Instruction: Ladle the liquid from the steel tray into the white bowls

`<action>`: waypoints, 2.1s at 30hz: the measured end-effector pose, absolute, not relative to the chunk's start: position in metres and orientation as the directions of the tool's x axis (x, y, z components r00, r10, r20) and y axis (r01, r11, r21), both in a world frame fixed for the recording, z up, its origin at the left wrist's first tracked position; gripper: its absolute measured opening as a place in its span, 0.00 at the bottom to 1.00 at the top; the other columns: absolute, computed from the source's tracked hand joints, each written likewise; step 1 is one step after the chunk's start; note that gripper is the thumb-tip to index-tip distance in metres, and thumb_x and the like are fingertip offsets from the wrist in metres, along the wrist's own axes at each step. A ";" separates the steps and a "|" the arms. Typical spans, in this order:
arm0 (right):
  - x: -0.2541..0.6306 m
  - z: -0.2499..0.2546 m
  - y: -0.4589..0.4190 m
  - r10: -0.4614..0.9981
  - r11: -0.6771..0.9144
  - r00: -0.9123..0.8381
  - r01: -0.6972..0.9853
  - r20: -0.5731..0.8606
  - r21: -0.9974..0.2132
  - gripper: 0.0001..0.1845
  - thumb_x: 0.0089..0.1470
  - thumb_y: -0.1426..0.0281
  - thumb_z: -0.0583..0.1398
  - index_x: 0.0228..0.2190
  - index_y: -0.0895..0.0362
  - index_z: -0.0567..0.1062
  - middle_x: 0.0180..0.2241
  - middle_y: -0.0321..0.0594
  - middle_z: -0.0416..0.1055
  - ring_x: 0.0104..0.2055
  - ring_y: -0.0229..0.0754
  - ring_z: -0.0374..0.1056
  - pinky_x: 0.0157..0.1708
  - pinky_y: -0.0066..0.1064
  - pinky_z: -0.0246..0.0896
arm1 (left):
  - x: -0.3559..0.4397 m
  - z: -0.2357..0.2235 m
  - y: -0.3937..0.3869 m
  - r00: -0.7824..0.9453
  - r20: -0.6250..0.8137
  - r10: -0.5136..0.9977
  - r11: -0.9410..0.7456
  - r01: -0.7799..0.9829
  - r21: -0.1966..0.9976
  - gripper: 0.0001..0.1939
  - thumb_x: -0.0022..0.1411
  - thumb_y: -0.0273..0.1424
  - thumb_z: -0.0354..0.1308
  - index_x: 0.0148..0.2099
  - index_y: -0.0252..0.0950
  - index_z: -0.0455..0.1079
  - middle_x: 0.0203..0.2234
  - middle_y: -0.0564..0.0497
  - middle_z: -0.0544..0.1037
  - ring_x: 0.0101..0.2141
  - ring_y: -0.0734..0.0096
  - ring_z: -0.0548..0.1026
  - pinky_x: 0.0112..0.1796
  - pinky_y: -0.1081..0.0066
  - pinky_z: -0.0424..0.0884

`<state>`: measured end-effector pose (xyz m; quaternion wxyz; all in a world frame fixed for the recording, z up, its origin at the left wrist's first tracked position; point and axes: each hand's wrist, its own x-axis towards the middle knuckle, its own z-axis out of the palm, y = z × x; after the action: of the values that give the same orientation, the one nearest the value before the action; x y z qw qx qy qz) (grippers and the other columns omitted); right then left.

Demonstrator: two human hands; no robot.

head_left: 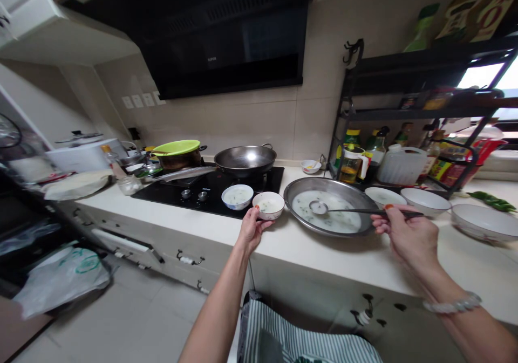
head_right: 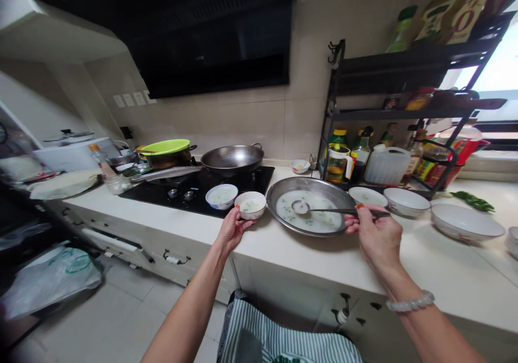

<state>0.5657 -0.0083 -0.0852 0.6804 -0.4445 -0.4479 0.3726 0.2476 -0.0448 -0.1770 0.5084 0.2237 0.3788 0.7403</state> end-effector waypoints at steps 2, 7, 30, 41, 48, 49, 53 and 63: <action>0.564 -0.084 -0.009 0.905 0.327 0.324 -0.113 0.276 -0.938 0.10 0.43 0.68 0.65 0.27 0.59 0.70 0.16 0.39 0.72 0.14 0.38 0.65 0.11 0.24 0.61 | 0.248 -0.177 -0.045 -0.387 -0.059 0.920 -0.196 -0.585 0.787 0.15 0.59 0.36 0.60 0.45 0.32 0.67 0.40 0.42 0.75 0.30 0.65 0.79 0.27 0.70 0.77; 0.559 -0.076 -0.012 0.909 0.293 0.336 -0.095 0.246 -0.951 0.08 0.44 0.70 0.64 0.25 0.59 0.70 0.15 0.39 0.71 0.14 0.37 0.64 0.11 0.24 0.60 | 0.248 -0.177 -0.045 -0.384 -0.040 0.923 -0.208 -0.584 0.785 0.15 0.59 0.36 0.60 0.45 0.32 0.67 0.41 0.41 0.75 0.31 0.65 0.79 0.28 0.68 0.78; 0.471 -0.063 -0.018 0.839 0.534 -0.096 -0.041 0.535 -0.845 0.13 0.50 0.58 0.61 0.33 0.55 0.72 0.15 0.33 0.68 0.20 0.41 0.70 0.20 0.30 0.68 | 0.249 -0.180 -0.043 -0.378 -0.028 0.925 -0.220 -0.595 0.773 0.15 0.57 0.38 0.62 0.42 0.34 0.65 0.35 0.47 0.74 0.30 0.67 0.78 0.28 0.68 0.78; 0.500 -0.081 -0.031 0.750 0.660 -0.077 0.033 0.657 -0.750 0.13 0.54 0.59 0.60 0.37 0.55 0.74 0.21 0.35 0.71 0.21 0.39 0.70 0.23 0.32 0.68 | 0.249 -0.178 -0.045 -0.375 -0.022 0.927 -0.219 -0.586 0.780 0.14 0.58 0.36 0.61 0.42 0.34 0.65 0.37 0.46 0.75 0.30 0.67 0.79 0.27 0.70 0.77; 0.543 -0.083 -0.021 0.833 0.523 0.152 0.097 0.532 -0.847 0.22 0.48 0.50 0.61 0.33 0.56 0.70 0.14 0.32 0.67 0.20 0.40 0.70 0.19 0.29 0.65 | 0.247 -0.180 -0.045 -0.368 -0.024 0.929 -0.215 -0.593 0.776 0.14 0.59 0.36 0.60 0.43 0.33 0.65 0.36 0.45 0.76 0.29 0.67 0.79 0.27 0.70 0.77; 0.548 -0.087 -0.022 0.837 0.518 0.135 0.119 0.531 -0.847 0.22 0.47 0.50 0.61 0.33 0.56 0.71 0.14 0.32 0.67 0.20 0.40 0.70 0.20 0.29 0.66 | 0.247 -0.180 -0.044 -0.370 -0.023 0.929 -0.217 -0.594 0.775 0.14 0.59 0.36 0.60 0.43 0.33 0.65 0.36 0.45 0.76 0.29 0.66 0.79 0.27 0.70 0.77; 0.561 -0.101 -0.026 0.842 0.515 0.081 0.177 0.533 -0.839 0.23 0.45 0.49 0.62 0.33 0.56 0.72 0.15 0.33 0.69 0.20 0.40 0.70 0.22 0.31 0.67 | 0.247 -0.180 -0.044 -0.376 -0.014 0.927 -0.228 -0.590 0.775 0.14 0.58 0.36 0.61 0.42 0.33 0.66 0.38 0.44 0.75 0.31 0.65 0.79 0.28 0.68 0.78; 0.563 -0.103 -0.024 0.907 0.368 0.197 0.062 0.373 -0.928 0.23 0.42 0.51 0.64 0.31 0.57 0.70 0.15 0.35 0.70 0.19 0.41 0.71 0.16 0.27 0.64 | 0.246 -0.181 -0.044 -0.378 -0.016 0.926 -0.224 -0.583 0.781 0.14 0.58 0.36 0.61 0.43 0.34 0.66 0.37 0.46 0.75 0.30 0.66 0.79 0.28 0.70 0.78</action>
<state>0.5626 -0.0241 -0.1034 0.6288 -0.4508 -0.5373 0.3356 0.2465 -0.0439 -0.1810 0.5056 0.2357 0.3635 0.7461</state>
